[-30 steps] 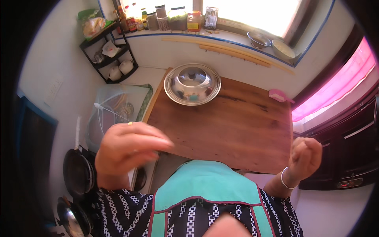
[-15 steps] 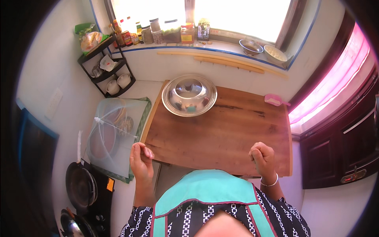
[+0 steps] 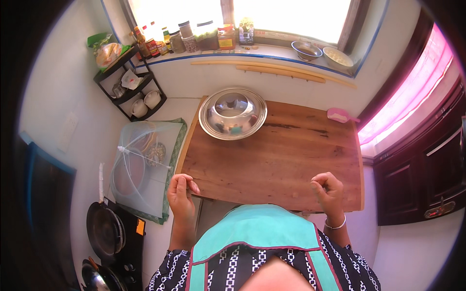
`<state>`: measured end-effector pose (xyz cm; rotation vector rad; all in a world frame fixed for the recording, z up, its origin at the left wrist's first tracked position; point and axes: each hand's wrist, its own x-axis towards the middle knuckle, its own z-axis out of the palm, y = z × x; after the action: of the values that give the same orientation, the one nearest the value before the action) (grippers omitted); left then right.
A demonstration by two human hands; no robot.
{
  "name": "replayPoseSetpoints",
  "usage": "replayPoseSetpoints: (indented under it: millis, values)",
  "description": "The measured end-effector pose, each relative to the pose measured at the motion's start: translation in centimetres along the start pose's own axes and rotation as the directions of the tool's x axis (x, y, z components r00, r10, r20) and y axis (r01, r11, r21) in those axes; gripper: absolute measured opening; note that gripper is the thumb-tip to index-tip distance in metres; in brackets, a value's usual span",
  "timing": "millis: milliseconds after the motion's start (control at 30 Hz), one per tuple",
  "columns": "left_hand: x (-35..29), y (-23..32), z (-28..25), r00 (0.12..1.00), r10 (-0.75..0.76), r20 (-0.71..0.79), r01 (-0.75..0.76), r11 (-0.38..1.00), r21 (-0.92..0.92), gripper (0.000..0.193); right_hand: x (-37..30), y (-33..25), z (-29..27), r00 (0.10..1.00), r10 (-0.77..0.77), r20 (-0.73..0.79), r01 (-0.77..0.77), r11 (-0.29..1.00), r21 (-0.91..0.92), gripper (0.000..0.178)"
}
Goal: The person kneads dough in a bowl by hand, places a lid on the bowl, and then rearranges several bowls, plates, and cups within a cabinet.
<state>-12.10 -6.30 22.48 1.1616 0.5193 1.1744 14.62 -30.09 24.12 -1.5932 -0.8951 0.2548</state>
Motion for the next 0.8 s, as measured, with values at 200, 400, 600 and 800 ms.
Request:
replayPoseSetpoints:
  millis: [200,400,600,800]
  values:
    - [0.3,-0.1,-0.2,0.999,0.030,0.022,-0.030,1.000,-0.007,0.019,0.3,-0.8,0.5,1.000,0.007,-0.008,-0.007,1.000,0.004,0.005]
    - [0.3,-0.1,-1.0,1.000,0.018,-0.010,-0.018,1.000,-0.006,0.018,0.5,-0.4,1.0,1.000,0.022,0.014,-0.023,0.999,0.041,0.001]
    - [0.6,0.0,-1.7,1.000,0.028,-0.011,-0.028,1.000,-0.007,0.019,0.9,-0.8,1.7,0.999,-0.019,0.027,0.018,1.000,0.007,0.001]
    - [1.1,0.2,-2.9,0.999,0.038,-0.003,-0.038,0.999,-0.032,0.019,1.0,-1.4,2.6,0.999,-0.022,0.034,0.022,1.000,-0.010,0.004]
